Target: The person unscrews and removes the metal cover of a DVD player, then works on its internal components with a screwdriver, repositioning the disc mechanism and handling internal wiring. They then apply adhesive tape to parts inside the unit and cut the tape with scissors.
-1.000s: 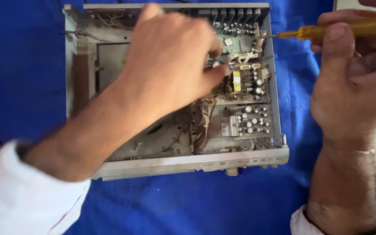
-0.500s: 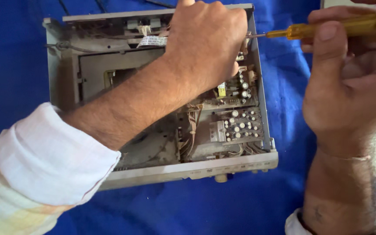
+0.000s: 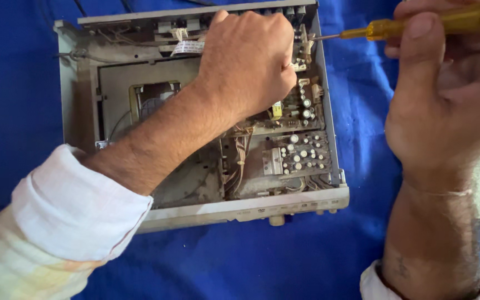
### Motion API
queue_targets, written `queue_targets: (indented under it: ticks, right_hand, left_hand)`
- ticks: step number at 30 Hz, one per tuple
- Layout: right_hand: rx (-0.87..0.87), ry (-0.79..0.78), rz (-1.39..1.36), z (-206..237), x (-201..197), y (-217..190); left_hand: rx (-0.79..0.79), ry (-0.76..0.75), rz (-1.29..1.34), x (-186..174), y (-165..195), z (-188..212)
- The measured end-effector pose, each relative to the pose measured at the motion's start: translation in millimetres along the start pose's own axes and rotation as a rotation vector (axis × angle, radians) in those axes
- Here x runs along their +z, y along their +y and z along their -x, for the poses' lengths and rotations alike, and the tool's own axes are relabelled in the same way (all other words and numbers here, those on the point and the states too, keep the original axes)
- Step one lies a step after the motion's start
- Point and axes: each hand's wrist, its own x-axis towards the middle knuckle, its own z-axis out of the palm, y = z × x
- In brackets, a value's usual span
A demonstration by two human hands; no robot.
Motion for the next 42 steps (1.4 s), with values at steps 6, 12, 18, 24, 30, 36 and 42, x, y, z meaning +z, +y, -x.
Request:
queue_targets:
  ticks: [6, 12, 18, 24, 30, 36, 42]
  right_hand:
    - [-0.056, -0.008, -0.022, -2, 0, -6]
    - [-0.002, -0.004, -0.014, -4, -2, -11]
    - [-0.027, -0.002, -0.054, -4, -5, -7]
    - [-0.074, -0.009, -0.044, -5, -11, -3]
    - [-0.118, -0.006, -0.021, -4, -17, 3]
    - [-0.206, -0.032, 0.16, -3, -19, 6]
    - [-0.214, -0.066, 0.203, -5, -13, 6]
  left_hand:
    - [0.009, 0.019, -0.064, -11, 3, -5]
    - [-0.022, -0.014, -0.1, -13, 4, -3]
    - [-0.003, -0.003, -0.087, -2, 10, -1]
    - [-0.024, -0.056, -0.093, -3, 15, -3]
    - [-0.161, -0.308, -0.028, -9, 16, -8]
    - [-0.195, -0.275, 0.06, -14, 13, -9]
    - [-0.226, -0.335, 0.108, -15, 6, -12]
